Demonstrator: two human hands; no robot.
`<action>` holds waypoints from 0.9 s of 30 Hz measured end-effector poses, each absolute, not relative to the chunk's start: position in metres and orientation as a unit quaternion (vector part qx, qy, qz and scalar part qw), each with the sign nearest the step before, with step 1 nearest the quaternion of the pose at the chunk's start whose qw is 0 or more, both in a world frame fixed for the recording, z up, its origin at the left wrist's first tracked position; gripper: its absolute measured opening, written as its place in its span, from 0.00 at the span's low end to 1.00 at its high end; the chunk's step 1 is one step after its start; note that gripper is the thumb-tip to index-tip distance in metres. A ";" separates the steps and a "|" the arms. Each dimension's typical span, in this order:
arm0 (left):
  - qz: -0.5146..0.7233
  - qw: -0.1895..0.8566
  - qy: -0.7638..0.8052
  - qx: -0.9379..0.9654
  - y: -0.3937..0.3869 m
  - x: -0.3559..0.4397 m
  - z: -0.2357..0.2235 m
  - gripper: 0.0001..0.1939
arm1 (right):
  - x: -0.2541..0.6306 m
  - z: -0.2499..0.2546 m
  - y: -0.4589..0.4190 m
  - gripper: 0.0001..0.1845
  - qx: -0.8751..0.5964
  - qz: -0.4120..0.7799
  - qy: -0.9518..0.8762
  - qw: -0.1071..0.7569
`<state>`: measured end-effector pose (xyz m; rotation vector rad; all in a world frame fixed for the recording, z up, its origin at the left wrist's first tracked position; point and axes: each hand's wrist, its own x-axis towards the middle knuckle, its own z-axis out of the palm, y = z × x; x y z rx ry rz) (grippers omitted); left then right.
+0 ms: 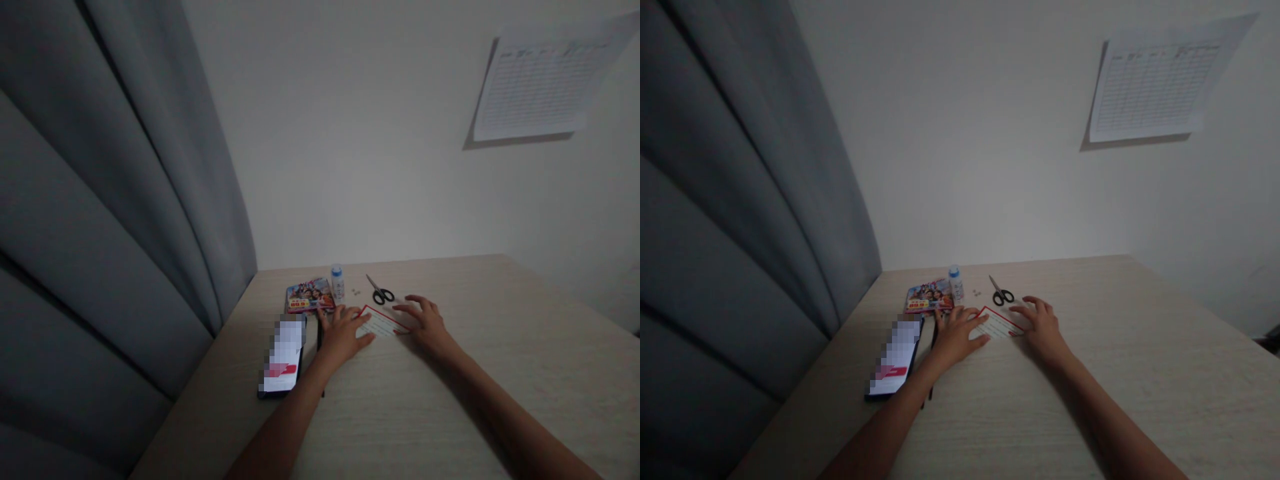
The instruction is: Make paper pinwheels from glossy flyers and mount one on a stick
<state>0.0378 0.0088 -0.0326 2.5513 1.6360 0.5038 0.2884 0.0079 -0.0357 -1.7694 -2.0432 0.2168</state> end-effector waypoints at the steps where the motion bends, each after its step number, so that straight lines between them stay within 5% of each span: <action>1: 0.166 0.035 0.531 0.830 0.008 0.038 -0.032 0.25 | 0.284 -0.035 0.007 0.23 -0.610 0.093 -0.758 0.214; 6: 0.170 0.045 0.527 0.832 0.008 0.038 -0.029 0.25 | 0.262 -0.035 0.003 0.14 -0.576 0.079 -0.782 0.227; 15: 0.169 0.054 0.538 0.824 0.008 0.042 -0.027 0.27 | 0.252 -0.034 0.006 0.19 -0.624 0.108 -0.744 0.214; 21: 0.157 0.062 0.561 0.811 0.004 0.042 -0.023 0.37 | 0.249 -0.038 0.010 0.27 -0.631 0.117 -0.746 0.177; 27: 0.084 0.076 0.575 0.810 0.001 0.032 -0.018 0.30 | 0.246 -0.037 0.011 0.31 -0.651 0.110 -0.738 0.143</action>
